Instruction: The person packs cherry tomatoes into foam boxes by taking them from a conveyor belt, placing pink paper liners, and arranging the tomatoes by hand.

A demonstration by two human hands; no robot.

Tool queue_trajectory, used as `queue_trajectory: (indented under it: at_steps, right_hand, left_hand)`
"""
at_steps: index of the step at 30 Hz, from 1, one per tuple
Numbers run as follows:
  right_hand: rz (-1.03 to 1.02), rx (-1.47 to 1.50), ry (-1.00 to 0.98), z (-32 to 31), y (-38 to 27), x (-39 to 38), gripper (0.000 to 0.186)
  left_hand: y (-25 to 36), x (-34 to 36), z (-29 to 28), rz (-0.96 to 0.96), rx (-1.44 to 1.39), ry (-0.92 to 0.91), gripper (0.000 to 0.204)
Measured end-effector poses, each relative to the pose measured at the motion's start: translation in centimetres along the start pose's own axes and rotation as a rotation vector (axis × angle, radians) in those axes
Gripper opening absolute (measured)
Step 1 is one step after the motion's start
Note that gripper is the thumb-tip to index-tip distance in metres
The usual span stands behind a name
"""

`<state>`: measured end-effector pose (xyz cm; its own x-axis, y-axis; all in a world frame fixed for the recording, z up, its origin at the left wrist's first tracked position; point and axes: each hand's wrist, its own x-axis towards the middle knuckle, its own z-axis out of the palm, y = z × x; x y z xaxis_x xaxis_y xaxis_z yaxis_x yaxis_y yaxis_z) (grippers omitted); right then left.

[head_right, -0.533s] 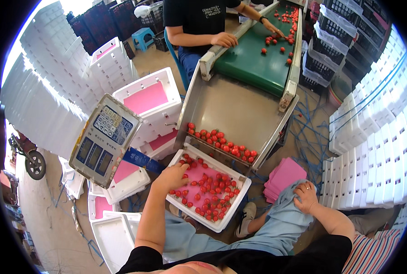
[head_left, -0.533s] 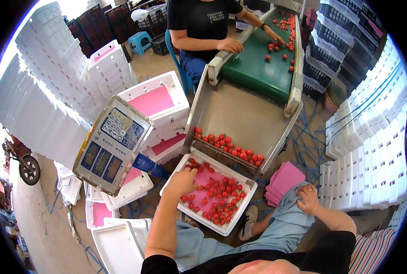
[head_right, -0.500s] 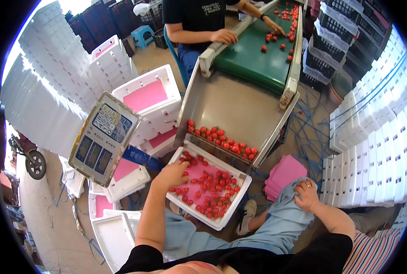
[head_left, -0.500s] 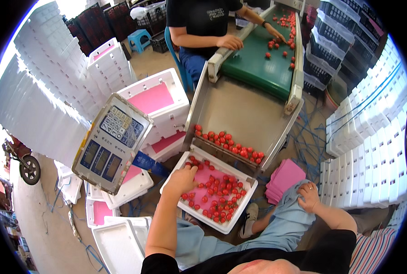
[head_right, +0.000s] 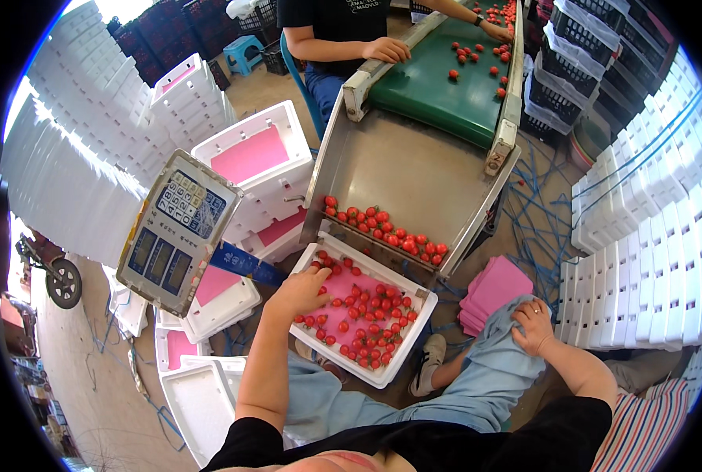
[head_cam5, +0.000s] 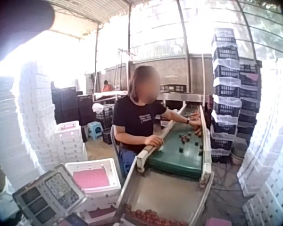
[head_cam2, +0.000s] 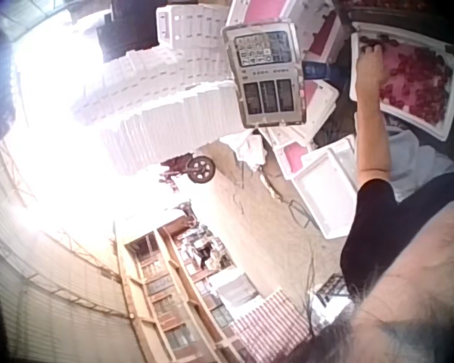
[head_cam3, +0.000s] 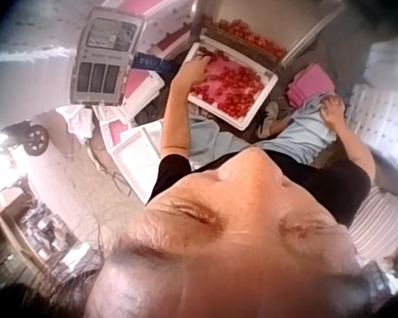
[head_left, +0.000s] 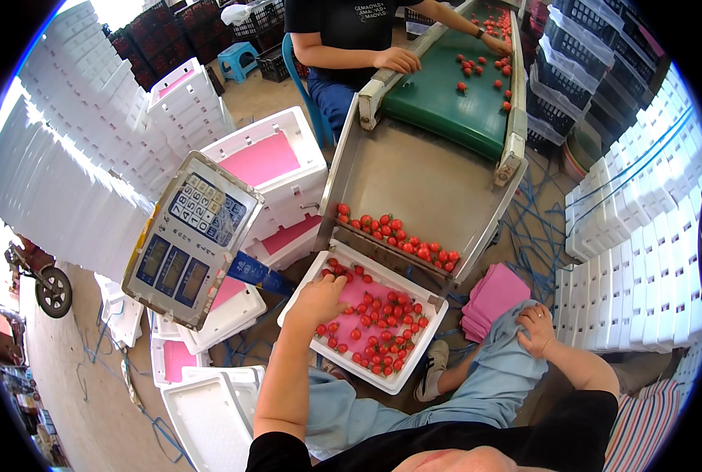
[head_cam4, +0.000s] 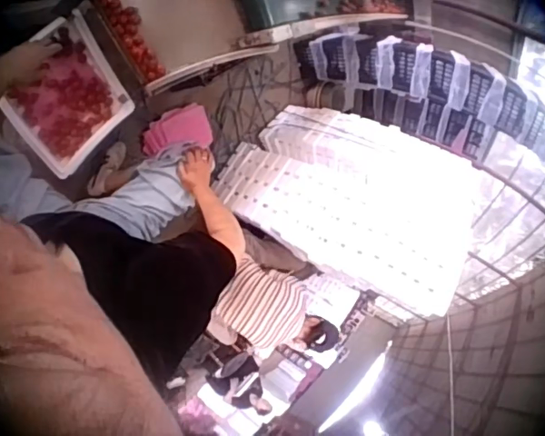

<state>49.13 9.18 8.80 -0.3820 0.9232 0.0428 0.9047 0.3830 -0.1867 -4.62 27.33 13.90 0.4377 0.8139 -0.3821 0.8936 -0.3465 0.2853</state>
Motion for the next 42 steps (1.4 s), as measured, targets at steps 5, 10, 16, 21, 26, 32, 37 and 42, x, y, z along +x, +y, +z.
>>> queue_trajectory:
  at_steps: [5,10,16,21,26,32,37,42]
  right_hand:
    - [0.005,0.002,0.001,0.0,0.0,-0.1,0.034]
    - [-0.011,0.0,0.006,0.0,0.0,-0.1,0.034]
    - [0.014,-0.022,-0.019,0.2,0.2,-0.1,0.034]
    - [0.013,0.001,-0.029,-0.2,-0.1,0.0,0.034]
    - [0.017,0.003,-0.029,0.1,0.2,-0.2,0.034]
    - [-0.006,-0.009,-0.024,0.7,0.5,-0.3,0.034]
    - [-0.024,-0.009,0.015,0.4,0.4,-0.3,0.036]
    - [-0.02,-0.007,-0.003,0.3,0.4,-0.1,0.037]
  left_hand:
    - [0.1,-0.1,-0.1,-0.011,0.01,-0.015,0.062]
    - [0.2,-0.3,-0.3,-0.022,0.003,-0.019,0.06]
    - [0.1,-0.3,-0.5,-0.028,0.003,-0.009,0.059]
    - [0.6,-0.5,-0.5,-0.03,-0.002,0.003,0.059]
    - [0.4,-0.2,-0.2,-0.015,-0.017,0.007,0.061]
    - [0.1,0.0,0.3,-0.015,-0.036,0.005,0.06]
    - [0.2,-0.1,0.0,-0.014,-0.002,-0.027,0.061]
    - [0.3,-0.3,0.1,-0.014,-0.016,-0.004,0.061]
